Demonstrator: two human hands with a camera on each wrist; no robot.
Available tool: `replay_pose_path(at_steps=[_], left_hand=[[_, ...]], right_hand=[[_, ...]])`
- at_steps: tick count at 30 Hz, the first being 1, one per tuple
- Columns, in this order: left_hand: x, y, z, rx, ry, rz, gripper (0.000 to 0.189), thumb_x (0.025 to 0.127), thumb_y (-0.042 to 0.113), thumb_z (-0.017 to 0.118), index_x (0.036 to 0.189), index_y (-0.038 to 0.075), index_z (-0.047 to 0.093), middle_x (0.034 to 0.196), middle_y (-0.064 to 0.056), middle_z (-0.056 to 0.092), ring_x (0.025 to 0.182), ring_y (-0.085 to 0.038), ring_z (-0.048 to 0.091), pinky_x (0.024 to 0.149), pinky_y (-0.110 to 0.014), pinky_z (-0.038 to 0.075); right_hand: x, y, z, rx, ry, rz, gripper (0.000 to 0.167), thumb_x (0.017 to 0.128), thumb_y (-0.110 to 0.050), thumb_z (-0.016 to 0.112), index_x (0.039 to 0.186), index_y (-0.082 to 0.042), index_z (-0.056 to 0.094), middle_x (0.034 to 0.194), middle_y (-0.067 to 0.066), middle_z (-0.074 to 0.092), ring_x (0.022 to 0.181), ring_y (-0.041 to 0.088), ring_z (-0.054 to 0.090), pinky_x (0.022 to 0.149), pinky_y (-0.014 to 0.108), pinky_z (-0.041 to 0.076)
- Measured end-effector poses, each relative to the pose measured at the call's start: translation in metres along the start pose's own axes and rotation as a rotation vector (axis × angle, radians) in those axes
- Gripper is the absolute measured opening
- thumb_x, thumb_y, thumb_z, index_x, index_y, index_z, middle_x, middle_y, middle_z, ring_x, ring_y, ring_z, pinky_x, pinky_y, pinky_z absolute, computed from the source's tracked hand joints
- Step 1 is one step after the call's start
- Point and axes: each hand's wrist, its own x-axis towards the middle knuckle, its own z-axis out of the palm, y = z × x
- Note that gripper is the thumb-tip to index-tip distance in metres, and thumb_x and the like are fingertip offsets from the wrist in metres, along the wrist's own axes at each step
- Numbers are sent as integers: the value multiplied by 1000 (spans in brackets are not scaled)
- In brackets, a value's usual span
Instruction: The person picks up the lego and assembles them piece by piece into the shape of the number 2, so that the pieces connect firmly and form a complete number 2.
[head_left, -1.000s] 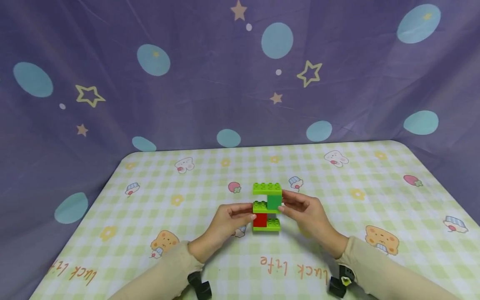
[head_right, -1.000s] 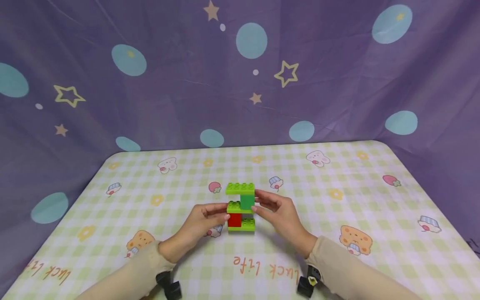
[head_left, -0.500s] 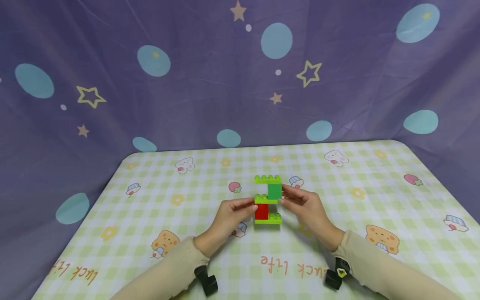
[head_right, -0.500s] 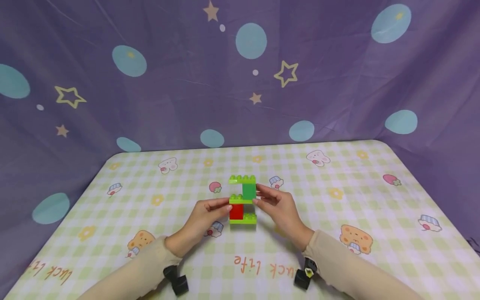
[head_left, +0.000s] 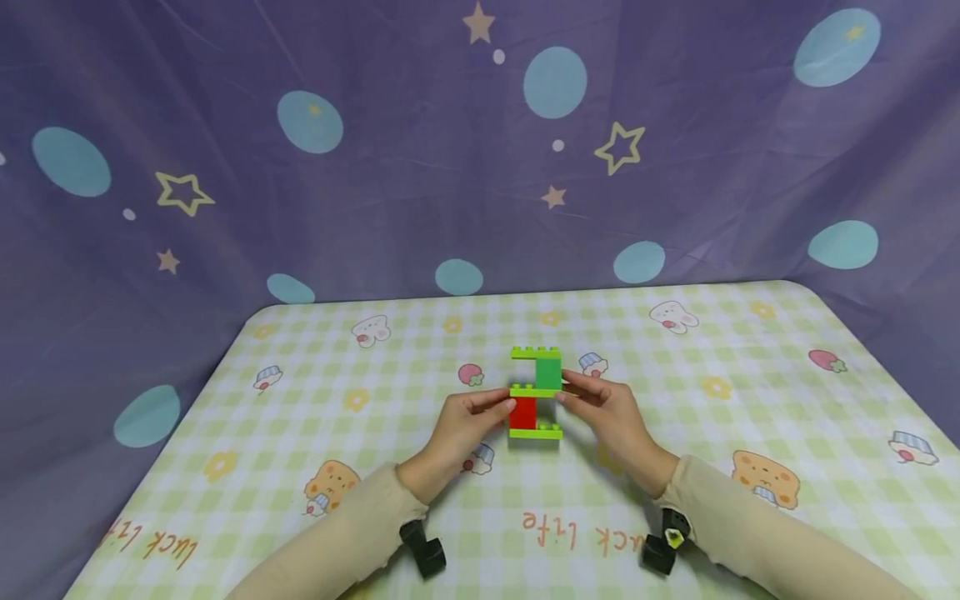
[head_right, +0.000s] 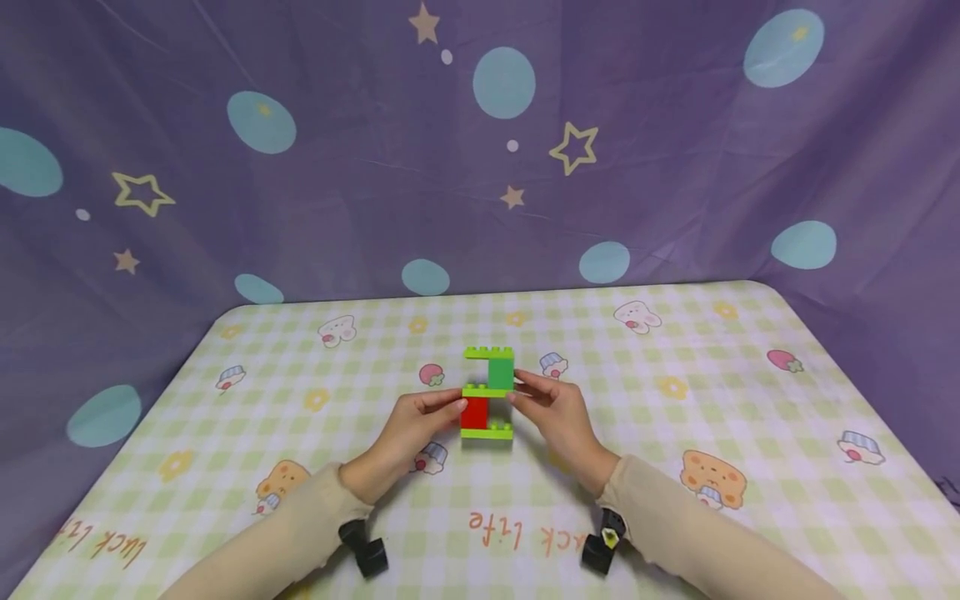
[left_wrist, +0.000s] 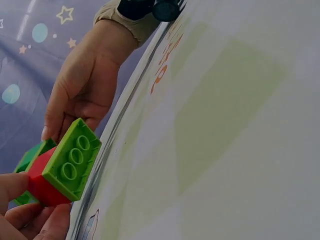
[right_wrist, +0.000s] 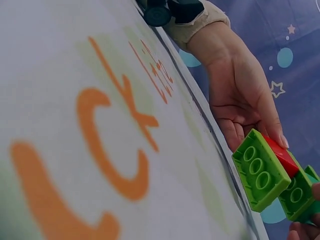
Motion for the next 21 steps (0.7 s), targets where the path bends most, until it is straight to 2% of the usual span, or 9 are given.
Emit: replay_pose_path(at_steps=[6,13,21], left_hand=[[4,0,0,-7,4,-3,34,87,14,69,117,-3,65,112,-17,66,84,-9,66,76,-29,55],[8,-1,1,-32,4,-5,33,87,11,68,116,-4,65,115,-18,65,93,-11,64,80,-27,53],[12,-6,0,-27,6,32,33,86,7,69,116,-6,64,111,-19,66,94,-10,64,79,-22,52]], right_hand=[[2,2,2,-2,10,38,40,88,-6,65,124,8,57,121,23,60,90,-2,62,82,15,48],[5,5,5,23,17,71,40,88,-4,65,124,9,56,124,23,58,90,-3,62,84,17,48],[7,7,7,51,36,87,39,87,-5,67,123,7,58,123,21,58,91,-1,63,83,18,49]])
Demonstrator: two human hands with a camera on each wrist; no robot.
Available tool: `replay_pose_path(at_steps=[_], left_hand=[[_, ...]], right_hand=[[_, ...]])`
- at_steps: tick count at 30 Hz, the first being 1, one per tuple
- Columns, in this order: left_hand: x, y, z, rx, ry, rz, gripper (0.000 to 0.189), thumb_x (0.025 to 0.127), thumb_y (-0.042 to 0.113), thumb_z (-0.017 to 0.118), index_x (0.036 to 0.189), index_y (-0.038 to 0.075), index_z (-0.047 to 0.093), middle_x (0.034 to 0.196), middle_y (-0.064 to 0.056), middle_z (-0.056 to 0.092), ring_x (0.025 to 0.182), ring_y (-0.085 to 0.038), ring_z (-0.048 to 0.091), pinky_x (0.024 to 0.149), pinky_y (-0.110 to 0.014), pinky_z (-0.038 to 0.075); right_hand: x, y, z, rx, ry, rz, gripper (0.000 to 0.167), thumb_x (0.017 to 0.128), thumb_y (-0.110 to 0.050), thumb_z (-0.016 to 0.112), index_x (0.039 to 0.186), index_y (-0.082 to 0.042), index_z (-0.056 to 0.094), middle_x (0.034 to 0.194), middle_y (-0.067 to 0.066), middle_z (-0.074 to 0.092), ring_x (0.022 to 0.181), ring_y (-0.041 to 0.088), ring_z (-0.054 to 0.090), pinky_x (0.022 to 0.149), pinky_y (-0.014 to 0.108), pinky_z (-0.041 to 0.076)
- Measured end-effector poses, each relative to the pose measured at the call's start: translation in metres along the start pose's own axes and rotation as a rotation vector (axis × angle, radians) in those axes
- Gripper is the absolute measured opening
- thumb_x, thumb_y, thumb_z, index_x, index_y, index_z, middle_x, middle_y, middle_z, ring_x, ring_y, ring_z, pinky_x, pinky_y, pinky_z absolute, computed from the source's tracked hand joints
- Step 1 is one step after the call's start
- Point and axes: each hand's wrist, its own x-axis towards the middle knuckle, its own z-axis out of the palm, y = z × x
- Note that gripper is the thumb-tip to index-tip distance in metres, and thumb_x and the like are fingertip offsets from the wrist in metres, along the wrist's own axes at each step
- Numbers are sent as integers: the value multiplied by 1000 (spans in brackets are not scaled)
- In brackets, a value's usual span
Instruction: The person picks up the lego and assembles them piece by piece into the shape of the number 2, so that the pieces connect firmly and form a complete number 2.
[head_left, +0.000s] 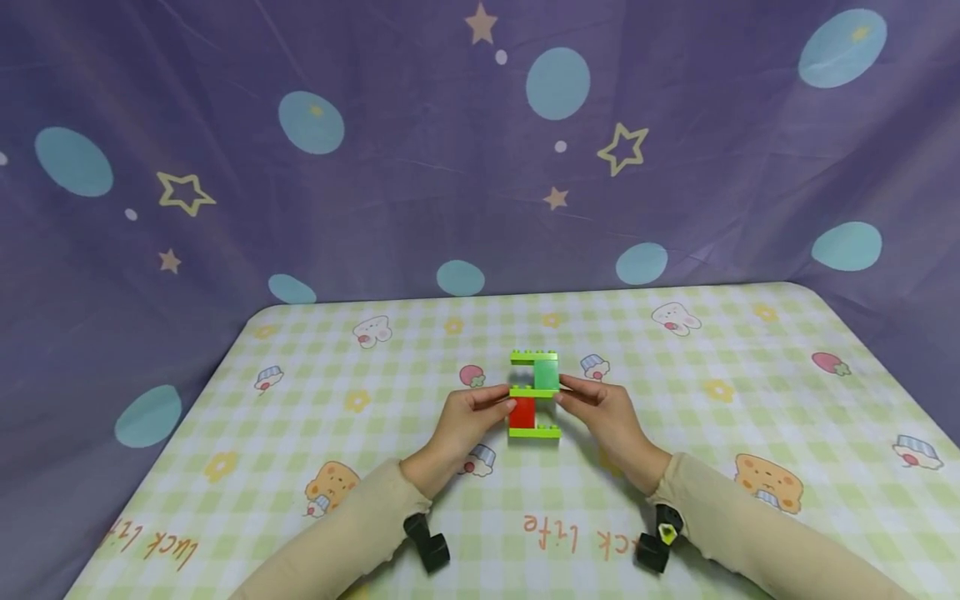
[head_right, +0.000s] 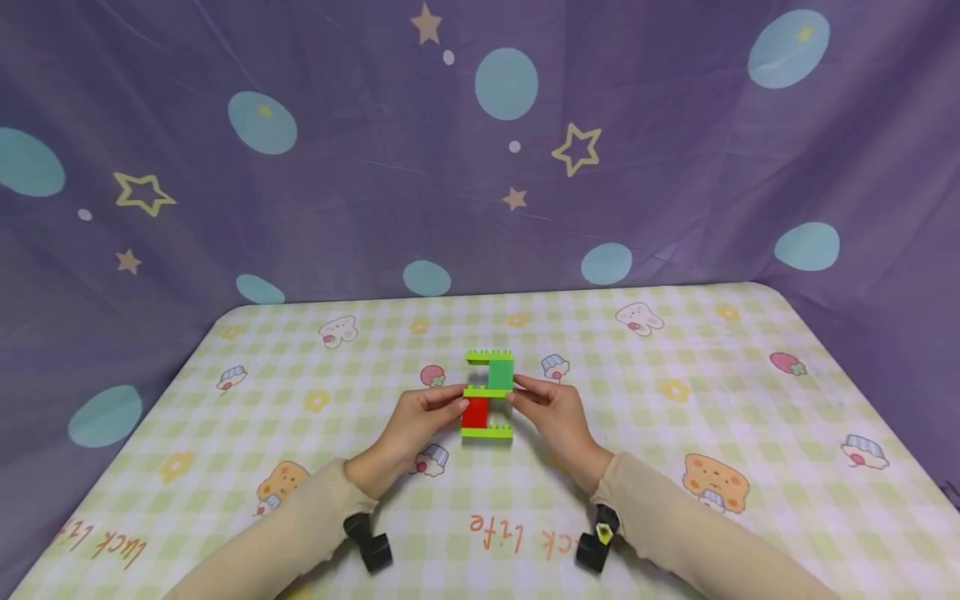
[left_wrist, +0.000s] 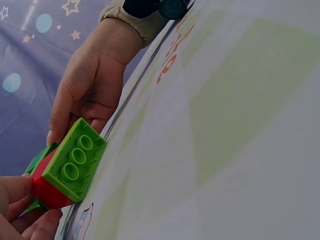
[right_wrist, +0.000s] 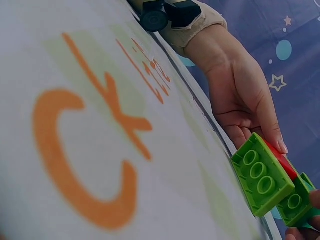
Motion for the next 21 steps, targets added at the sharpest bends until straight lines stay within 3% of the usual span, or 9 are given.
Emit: replay_pose_path(at_steps=[10,21], left_hand=[[4,-1,3,36,19,24,31,85,6,69,114,-5,65,112,-19,66,104,-17,61,82,-23,51],[5,0,4,45,21,5,31,85,6,69,114,-4,65,111,-17,66,105,-17,61,83,-23,51]], right_hand=[[3,1,3,13,50,22,34,86,-6,68,118,4,62,120,17,61,113,21,58,85,17,48],[6,3,3,-9,69,41,33,85,-5,69,117,4,64,119,18,62,114,21,57,85,18,48]])
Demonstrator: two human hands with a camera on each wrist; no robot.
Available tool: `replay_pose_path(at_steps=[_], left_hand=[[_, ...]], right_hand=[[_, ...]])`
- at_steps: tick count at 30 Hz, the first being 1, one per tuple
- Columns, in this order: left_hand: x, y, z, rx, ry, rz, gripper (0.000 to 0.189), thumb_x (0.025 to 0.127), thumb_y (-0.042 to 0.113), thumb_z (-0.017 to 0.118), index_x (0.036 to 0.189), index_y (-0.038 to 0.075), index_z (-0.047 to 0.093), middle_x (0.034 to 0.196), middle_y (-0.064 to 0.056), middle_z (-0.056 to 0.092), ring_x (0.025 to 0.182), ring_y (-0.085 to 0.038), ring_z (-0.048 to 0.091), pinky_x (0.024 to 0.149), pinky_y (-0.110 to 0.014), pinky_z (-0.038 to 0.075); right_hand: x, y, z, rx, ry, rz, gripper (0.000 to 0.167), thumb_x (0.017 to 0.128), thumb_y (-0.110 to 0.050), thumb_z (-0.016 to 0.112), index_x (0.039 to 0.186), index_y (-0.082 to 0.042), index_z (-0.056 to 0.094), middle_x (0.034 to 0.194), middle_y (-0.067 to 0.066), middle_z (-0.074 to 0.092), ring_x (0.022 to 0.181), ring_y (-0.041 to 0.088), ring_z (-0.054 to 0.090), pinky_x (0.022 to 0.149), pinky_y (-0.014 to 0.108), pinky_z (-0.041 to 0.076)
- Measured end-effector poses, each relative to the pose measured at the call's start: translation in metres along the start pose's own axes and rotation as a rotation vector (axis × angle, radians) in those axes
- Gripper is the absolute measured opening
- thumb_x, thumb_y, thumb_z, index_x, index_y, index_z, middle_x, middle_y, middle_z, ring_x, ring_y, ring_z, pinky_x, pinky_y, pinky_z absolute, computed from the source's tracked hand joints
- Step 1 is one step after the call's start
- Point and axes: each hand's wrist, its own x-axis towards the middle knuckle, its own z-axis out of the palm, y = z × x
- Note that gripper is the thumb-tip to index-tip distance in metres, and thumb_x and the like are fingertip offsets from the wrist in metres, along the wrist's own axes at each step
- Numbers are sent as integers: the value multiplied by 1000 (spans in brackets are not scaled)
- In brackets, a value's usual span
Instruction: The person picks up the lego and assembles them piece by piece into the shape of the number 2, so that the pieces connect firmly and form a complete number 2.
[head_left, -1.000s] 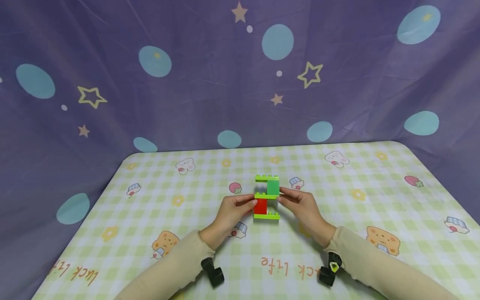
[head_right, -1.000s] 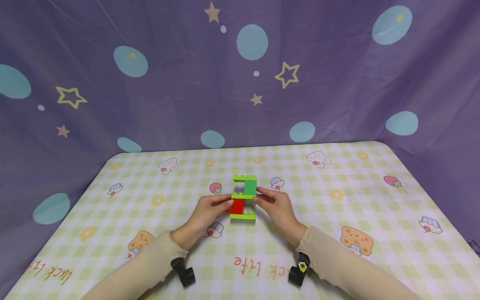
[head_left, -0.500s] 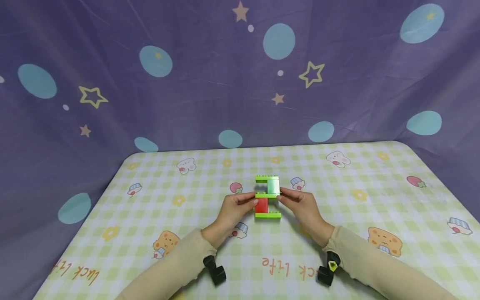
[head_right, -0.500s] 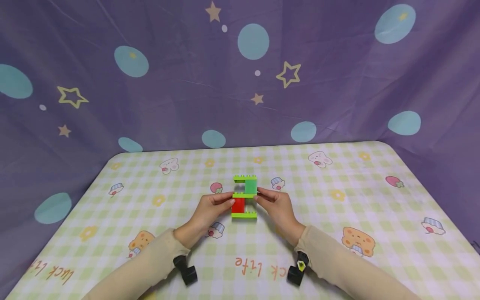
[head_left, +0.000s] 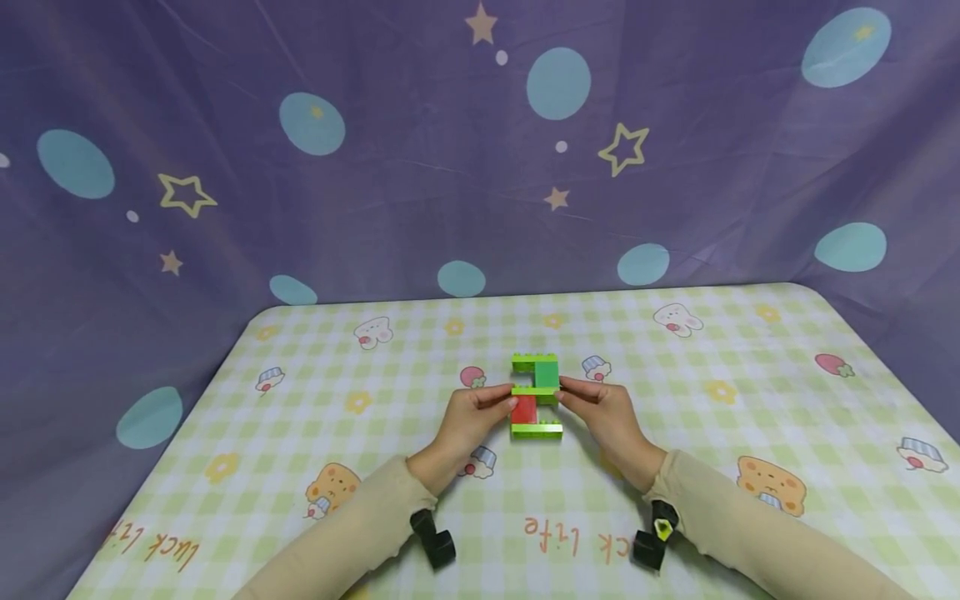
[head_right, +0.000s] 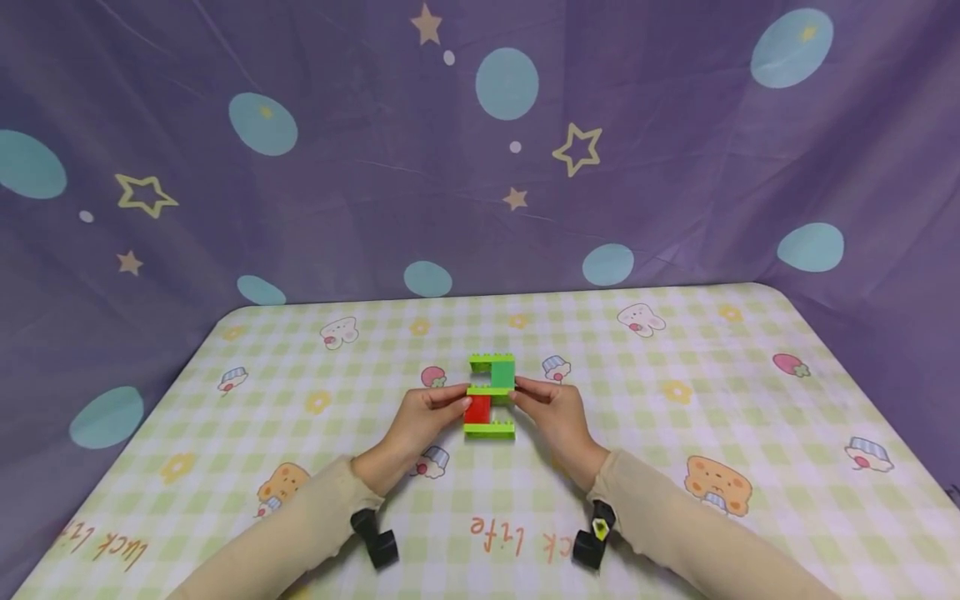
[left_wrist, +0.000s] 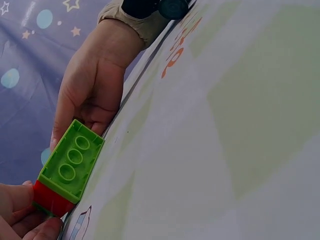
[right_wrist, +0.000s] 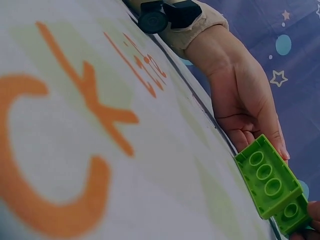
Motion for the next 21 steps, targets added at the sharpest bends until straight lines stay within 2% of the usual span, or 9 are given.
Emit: replay_pose_path(at_steps=[7,14,21], left_hand=[[-1,0,0,-4,18,-2,29,85,4,69,112,-6,66,107,-19,67,96,-12,63,78,-21,52],[-1,1,1,2,18,-14,30,84,4,70,112,-5,66,107,-19,67,99,-16,63,79,-22,52],[2,0,0,18,9,-13,30,84,4,70,112,-5,66,108,-19,67,99,-18,63,80,-24,52]], right_hand=[[1,1,1,-42,6,0,32,84,-5,70,114,3,66,115,18,64,106,18,61,79,16,49],[2,1,-1,-45,-9,1,31,84,-5,69,114,3,66,114,18,65,103,16,62,78,15,50],[3,1,-1,-39,-12,6,31,85,-5,69,114,4,66,113,19,65,106,20,61,78,15,50]])
